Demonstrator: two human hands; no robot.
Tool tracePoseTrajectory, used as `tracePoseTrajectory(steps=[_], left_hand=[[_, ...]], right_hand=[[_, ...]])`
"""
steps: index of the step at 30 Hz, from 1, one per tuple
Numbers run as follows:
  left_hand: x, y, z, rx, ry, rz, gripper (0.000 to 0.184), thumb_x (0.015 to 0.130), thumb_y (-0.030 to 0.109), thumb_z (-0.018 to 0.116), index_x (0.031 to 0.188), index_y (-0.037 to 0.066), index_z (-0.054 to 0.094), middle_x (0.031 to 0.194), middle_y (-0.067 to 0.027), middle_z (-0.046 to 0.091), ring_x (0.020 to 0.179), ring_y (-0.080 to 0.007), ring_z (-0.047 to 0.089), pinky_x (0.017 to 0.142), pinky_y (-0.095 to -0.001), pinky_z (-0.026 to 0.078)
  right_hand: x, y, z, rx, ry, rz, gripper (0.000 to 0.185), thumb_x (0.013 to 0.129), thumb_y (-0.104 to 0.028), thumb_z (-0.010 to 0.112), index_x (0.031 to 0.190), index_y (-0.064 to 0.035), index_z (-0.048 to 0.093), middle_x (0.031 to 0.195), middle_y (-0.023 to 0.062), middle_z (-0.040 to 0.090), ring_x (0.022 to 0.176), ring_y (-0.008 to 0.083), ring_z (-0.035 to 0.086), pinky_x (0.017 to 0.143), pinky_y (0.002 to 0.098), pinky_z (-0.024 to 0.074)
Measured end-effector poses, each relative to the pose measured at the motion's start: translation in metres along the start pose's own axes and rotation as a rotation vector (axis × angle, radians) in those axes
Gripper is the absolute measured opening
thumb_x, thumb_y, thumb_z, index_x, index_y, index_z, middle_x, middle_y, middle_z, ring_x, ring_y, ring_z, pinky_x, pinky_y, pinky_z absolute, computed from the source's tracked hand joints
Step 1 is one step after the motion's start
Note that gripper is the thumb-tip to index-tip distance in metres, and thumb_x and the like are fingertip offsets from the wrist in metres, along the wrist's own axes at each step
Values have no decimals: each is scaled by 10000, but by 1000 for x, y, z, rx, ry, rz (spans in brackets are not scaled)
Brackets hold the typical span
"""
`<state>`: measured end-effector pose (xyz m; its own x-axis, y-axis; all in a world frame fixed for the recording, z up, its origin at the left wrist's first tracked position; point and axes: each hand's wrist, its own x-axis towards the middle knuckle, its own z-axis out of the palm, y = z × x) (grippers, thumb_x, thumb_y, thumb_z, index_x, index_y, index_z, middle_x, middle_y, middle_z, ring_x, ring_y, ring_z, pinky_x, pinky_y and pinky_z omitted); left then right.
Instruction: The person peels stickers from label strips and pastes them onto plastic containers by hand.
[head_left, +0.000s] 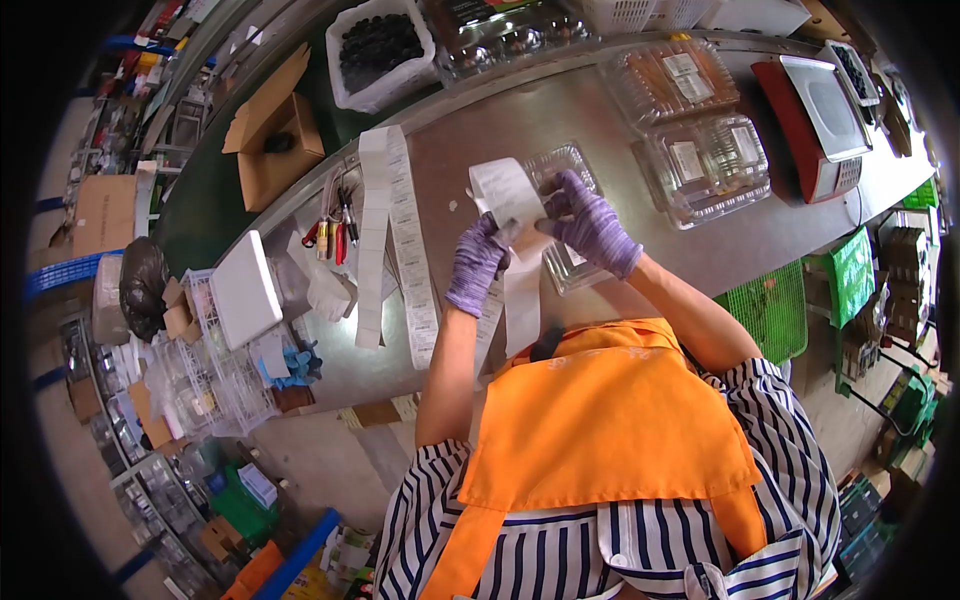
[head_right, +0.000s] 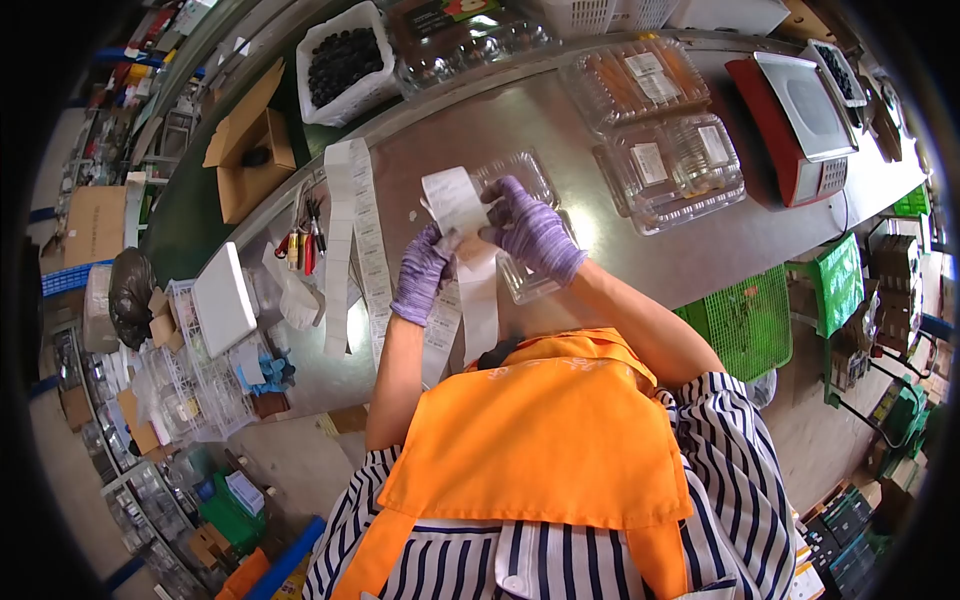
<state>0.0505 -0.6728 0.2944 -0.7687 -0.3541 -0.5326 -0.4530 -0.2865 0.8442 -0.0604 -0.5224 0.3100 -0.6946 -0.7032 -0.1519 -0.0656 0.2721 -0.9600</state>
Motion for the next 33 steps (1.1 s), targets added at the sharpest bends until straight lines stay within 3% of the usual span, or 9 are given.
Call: tracePoseTrajectory(steps=[3,7,11,15,19,27,29,31,33], left_hand=[[2,-7,-9,-308,-11,-58,116,808,191,621,891,112,607,506,63,447,353,-21,337,323,-182,237],[1,-5,-3,-312,-2,-238,153,801,230,624,766,119,526,474,47,413,305,-48,321,276,-191,204],[7,-14,-2,-429,95,-377,174,792,299,630,822,177,508,427,53,371,282,-59,286,273,-206,204],[12,-17,-14,-535,172,-224,138,794,216,634,813,146,517,508,36,440,301,-52,296,274,-196,218],[3,-5,-6,-374,106,-166,183,788,257,631,842,136,505,452,41,394,292,-57,315,269,-198,230],[19,-24,-9,-507,256,-333,190,766,288,641,713,195,484,379,40,336,259,-99,285,257,-236,194],[25,-30,-23,-536,335,-278,189,761,290,647,718,193,490,386,37,346,263,-94,286,253,-234,196],[27,-34,-29,-508,353,-177,171,768,255,649,753,171,501,430,38,362,281,-76,286,261,-217,217],[18,-19,-20,-398,357,-116,163,772,234,649,780,156,507,455,40,368,294,-66,291,271,-205,232]], right_hand=[[-8,-12,-4,-337,-155,-275,390,697,-68,670,1045,-100,498,769,50,583,758,201,596,638,332,472],[-4,8,-1,-678,4,-552,267,705,-168,651,958,-130,576,789,45,601,791,244,581,735,359,440],[-5,4,-7,-627,22,-786,139,729,-184,614,863,-148,614,880,22,595,842,230,548,736,369,416],[7,4,-15,-356,-51,-572,107,727,-201,624,820,-147,623,885,14,593,837,238,534,735,360,415],[15,-3,-10,-585,-27,-669,210,682,-212,670,866,-120,628,849,37,586,802,256,537,728,361,430],[7,-8,-14,-450,-32,-840,104,717,-186,639,806,-136,622,800,1,577,786,221,539,707,358,423],[8,-5,-19,-346,57,-717,111,715,-144,647,808,-96,611,798,45,585,782,242,551,707,345,441],[12,-3,-22,17,81,-299,131,722,-131,641,841,-85,614,782,73,577,780,248,558,706,326,444],[20,1,-17,-299,1,-448,178,741,-183,626,902,-108,622,850,69,582,852,244,545,748,351,430]])
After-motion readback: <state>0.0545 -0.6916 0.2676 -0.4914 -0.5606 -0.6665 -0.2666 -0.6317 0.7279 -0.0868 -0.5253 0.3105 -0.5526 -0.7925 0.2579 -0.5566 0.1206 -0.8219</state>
